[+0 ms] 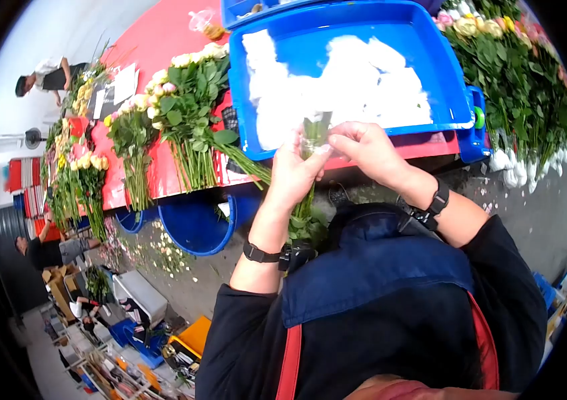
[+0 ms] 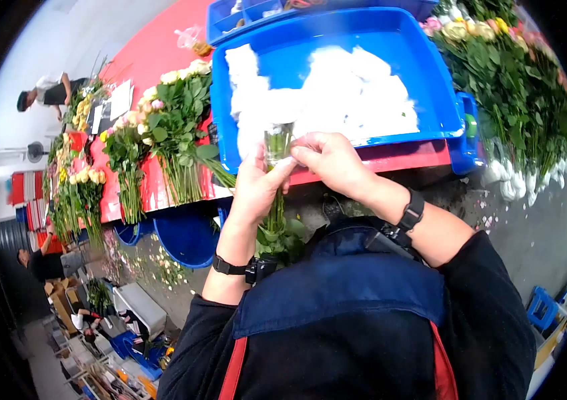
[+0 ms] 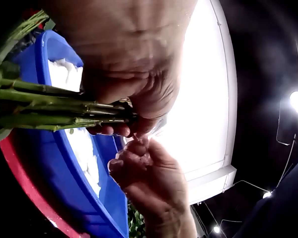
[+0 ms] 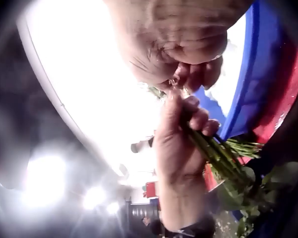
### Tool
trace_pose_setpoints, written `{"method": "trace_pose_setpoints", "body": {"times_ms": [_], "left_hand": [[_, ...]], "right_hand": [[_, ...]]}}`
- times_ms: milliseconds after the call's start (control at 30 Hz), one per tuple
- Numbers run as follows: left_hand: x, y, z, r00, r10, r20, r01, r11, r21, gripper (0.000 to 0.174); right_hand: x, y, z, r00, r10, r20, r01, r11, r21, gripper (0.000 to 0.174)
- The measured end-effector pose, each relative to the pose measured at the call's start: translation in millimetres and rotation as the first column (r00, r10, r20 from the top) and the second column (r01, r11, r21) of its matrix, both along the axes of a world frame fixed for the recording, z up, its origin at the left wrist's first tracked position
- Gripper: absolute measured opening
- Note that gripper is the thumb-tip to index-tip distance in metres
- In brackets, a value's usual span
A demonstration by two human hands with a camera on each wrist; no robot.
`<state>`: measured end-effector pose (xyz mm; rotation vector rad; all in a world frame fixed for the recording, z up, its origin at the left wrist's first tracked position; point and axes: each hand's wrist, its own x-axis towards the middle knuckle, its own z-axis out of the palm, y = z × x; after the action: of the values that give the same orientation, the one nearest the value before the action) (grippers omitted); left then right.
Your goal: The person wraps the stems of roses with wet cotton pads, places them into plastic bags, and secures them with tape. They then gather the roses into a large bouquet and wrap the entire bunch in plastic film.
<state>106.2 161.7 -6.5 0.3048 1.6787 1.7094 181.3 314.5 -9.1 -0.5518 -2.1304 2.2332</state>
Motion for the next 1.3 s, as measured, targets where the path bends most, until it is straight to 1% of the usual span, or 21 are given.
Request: {"method": "trace_pose_setpoints", "body": {"times_ms": [67,133,167,233,267,300,333,400,433,467,500,567,600,667,733,867,933,1067,1200,1233,1300], "left_hand": [[8,12,1,0.996,-0.022,0.081,0.013,0.995,0.102,0.026],[24,31,6,0.993,-0.084,0.081,0.081,0.996,0.037,0.025],[35,43,6,0.993,-0.084,0.079,0.087,0.995,-0.042,0.024],[57,68,0,0.998,-0.026,0.061,0.038,0.981,-0.193,0.032],[65,78,-15,0.986,-0.045,-0.159,-0.012,0.94,-0.34,0.031],[74,88,-24,0.983,-0.058,-0.173,-0.004,0.94,-0.34,0.03],[85,99,-26,0.98,-0.071,-0.187,0.004,0.941,-0.338,0.03],[112,126,-22,0.922,-0.177,-0.344,0.017,0.907,-0.421,0.026],[124,137,-20,0.897,-0.24,-0.372,0.041,0.881,-0.471,0.025],[134,149,-19,0.868,-0.297,-0.399,0.054,0.853,-0.519,0.025],[144,158,-25,0.864,-0.358,-0.355,0.116,0.826,-0.552,0.023],[165,183,-41,0.754,-0.518,-0.404,0.186,0.758,-0.625,0.024],[176,197,-46,0.679,-0.598,-0.426,0.221,0.72,-0.658,0.025],[197,224,-78,0.625,-0.642,-0.444,0.262,0.708,-0.656,0.025],[218,250,-95,0.552,-0.723,-0.416,0.296,0.636,-0.713,0.028],[248,306,-82,0.531,-0.826,-0.191,0.46,0.47,-0.754,0.033],[256,324,-76,0.549,-0.813,-0.195,0.557,0.53,-0.639,0.029],[263,329,-28,0.602,-0.794,0.083,0.733,0.508,-0.452,0.018],[264,317,-20,0.672,-0.739,0.046,0.664,0.575,-0.478,0.018],[266,312,-22,0.672,-0.74,0.01,0.648,0.582,-0.492,0.019],[275,307,-19,0.653,-0.757,-0.007,0.675,0.587,-0.448,0.022]], "right_hand": [[15,8,-17,0.983,0.001,-0.183,0.084,0.887,0.454,0.014],[36,14,-14,0.958,0.201,-0.203,0.075,0.51,0.857,0.009],[46,17,-3,0.979,0.147,-0.141,-0.013,0.737,0.676,0.01],[65,32,-17,0.948,0.316,-0.029,-0.16,0.557,0.815,0.014],[77,35,-30,0.937,0.334,0.102,-0.266,0.496,0.826,0.015],[99,40,-41,0.957,0.263,-0.124,-0.077,0.638,0.766,0.017],[116,55,-38,0.959,0.271,-0.08,-0.151,0.73,0.667,0.017],[149,110,-16,0.939,0.341,0.038,-0.26,0.637,0.726,0.016],[169,144,-18,0.959,0.241,0.147,-0.273,0.662,0.699,0.016],[185,178,-22,0.995,0.027,0.095,-0.087,0.687,0.721,0.019],[201,211,-33,0.977,-0.211,-0.037,0.154,0.575,0.804,0.02],[226,281,-47,0.879,-0.41,0.244,-0.02,0.479,0.877,0.025],[228,304,-61,0.832,-0.362,0.42,-0.078,0.674,0.735,0.024],[234,327,-111,0.964,-0.204,0.173,0.074,0.826,0.558,0.02],[233,327,-110,0.955,-0.275,0.114,0.218,0.906,0.363,0.018],[292,271,-22,0.982,-0.167,0.088,0.133,0.944,0.302,0.016],[334,258,-34,0.998,-0.051,0.042,0.025,0.875,0.483,0.014],[364,267,-66,0.976,-0.145,-0.163,0.18,0.958,0.223,0.012],[356,283,-51,0.972,0.019,-0.236,0.077,0.916,0.393,0.012],[355,287,-52,0.998,-0.057,-0.036,0.064,0.958,0.28,0.012],[354,290,-61,0.96,-0.081,-0.268,0.148,0.96,0.239,0.021]]}}
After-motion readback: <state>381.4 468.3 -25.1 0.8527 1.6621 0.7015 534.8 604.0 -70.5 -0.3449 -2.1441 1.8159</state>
